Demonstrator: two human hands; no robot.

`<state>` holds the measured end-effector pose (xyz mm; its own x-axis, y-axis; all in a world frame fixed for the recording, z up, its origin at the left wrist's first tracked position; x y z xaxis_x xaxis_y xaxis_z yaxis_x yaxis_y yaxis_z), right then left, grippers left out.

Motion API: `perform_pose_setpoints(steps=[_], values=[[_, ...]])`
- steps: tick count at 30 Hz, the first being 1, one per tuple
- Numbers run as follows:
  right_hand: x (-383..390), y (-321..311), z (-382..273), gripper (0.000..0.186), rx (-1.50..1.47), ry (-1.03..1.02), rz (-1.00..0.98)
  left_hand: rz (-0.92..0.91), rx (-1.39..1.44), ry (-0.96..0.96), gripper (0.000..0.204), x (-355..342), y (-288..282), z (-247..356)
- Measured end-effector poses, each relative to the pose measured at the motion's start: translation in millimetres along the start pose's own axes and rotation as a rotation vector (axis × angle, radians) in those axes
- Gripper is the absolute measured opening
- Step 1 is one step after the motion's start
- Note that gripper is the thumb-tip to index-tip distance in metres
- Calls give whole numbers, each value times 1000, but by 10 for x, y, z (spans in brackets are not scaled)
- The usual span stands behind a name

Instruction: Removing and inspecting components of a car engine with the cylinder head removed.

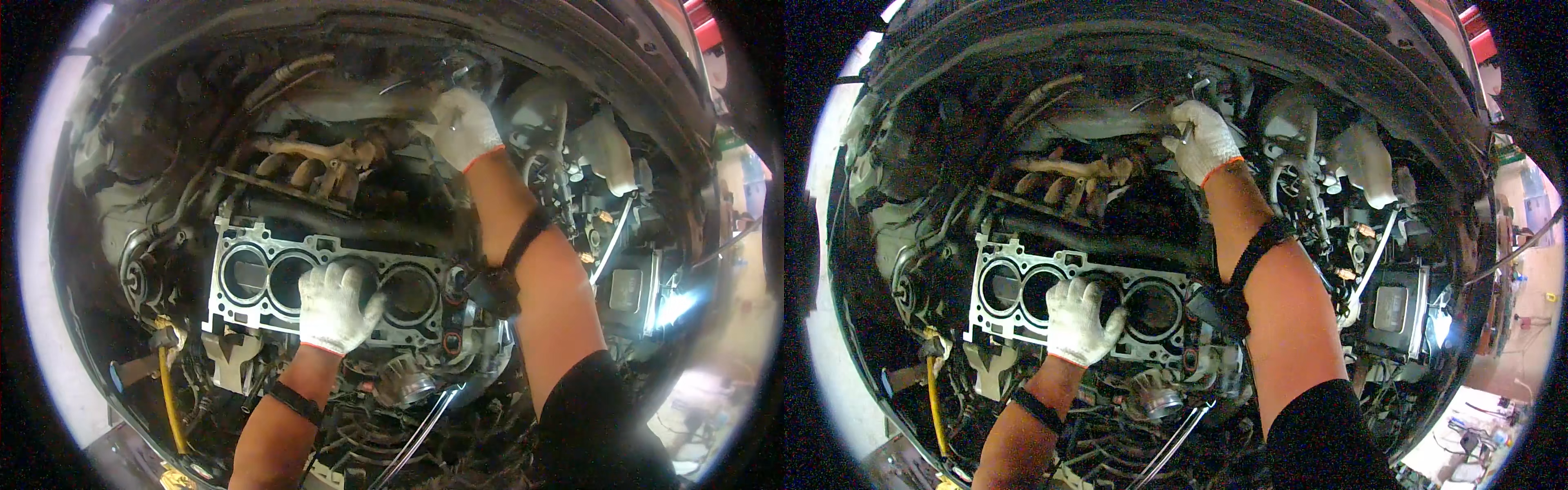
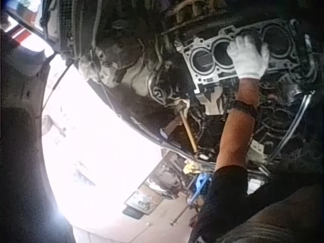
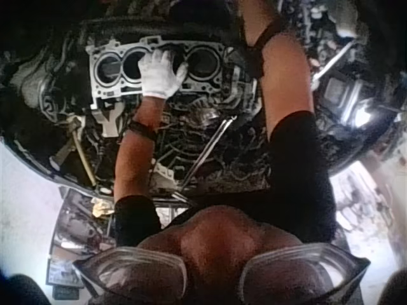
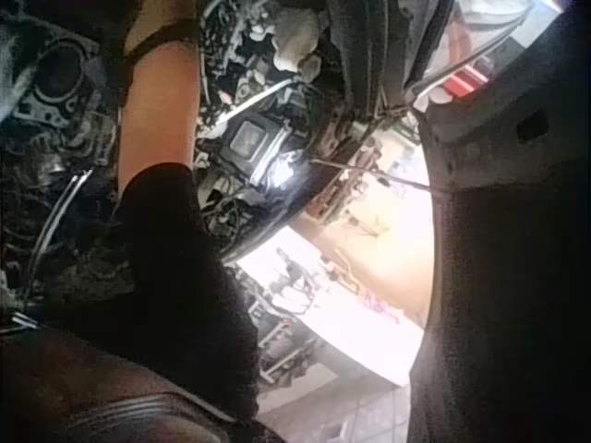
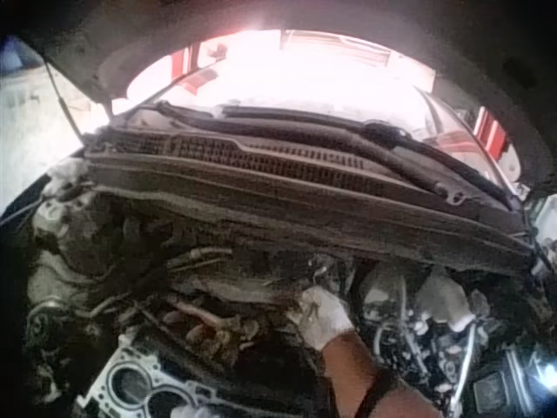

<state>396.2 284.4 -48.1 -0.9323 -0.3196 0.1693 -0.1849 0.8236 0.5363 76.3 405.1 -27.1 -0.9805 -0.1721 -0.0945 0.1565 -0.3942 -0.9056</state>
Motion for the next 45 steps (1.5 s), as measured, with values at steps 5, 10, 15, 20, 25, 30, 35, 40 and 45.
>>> perform_pose_setpoints(steps=[5, 10, 15, 20, 25, 30, 35, 40, 45], values=[[772, 269, -555, 11, 455, -152, -224, -39, -8, -29, 49, 16, -19, -25], [1601, 222, -754, 30, 416, 167, -395, -83, -1, -58, 48, 14, -58, -27], [1887, 664, -895, 45, -214, -166, -613, -89, -26, -62, 47, 24, -49, -52], [1822, 703, -849, 46, -310, -11, -605, -102, -42, -54, 47, 7, -4, -26], [1396, 487, -403, 41, 11, 219, -279, -96, -6, -74, 47, 20, -59, -60], [659, -26, -191, 32, 310, 234, -174, -111, -13, -73, 49, -17, -43, 0], [373, 69, -71, 12, 134, 387, 87, -65, -22, -44, 49, 21, 17, -46], [348, 97, 59, 12, 183, 388, 187, -57, -57, -41, 48, 44, 30, -99], [317, 212, 130, 24, -151, 382, 6, -81, -68, -41, 47, 43, 57, -85]])
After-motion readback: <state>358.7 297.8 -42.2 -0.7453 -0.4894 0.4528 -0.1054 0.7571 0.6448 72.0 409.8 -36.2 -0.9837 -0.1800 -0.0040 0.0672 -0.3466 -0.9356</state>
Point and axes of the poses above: each hand's wrist, its own x-axis away from the middle knuckle, its own y-axis out of the palm, z = x × y, the point moved 7 cm from there along -x, towards the middle knuckle, and after that the axes turned 5 degrees about -y, right-handed, at the moved point
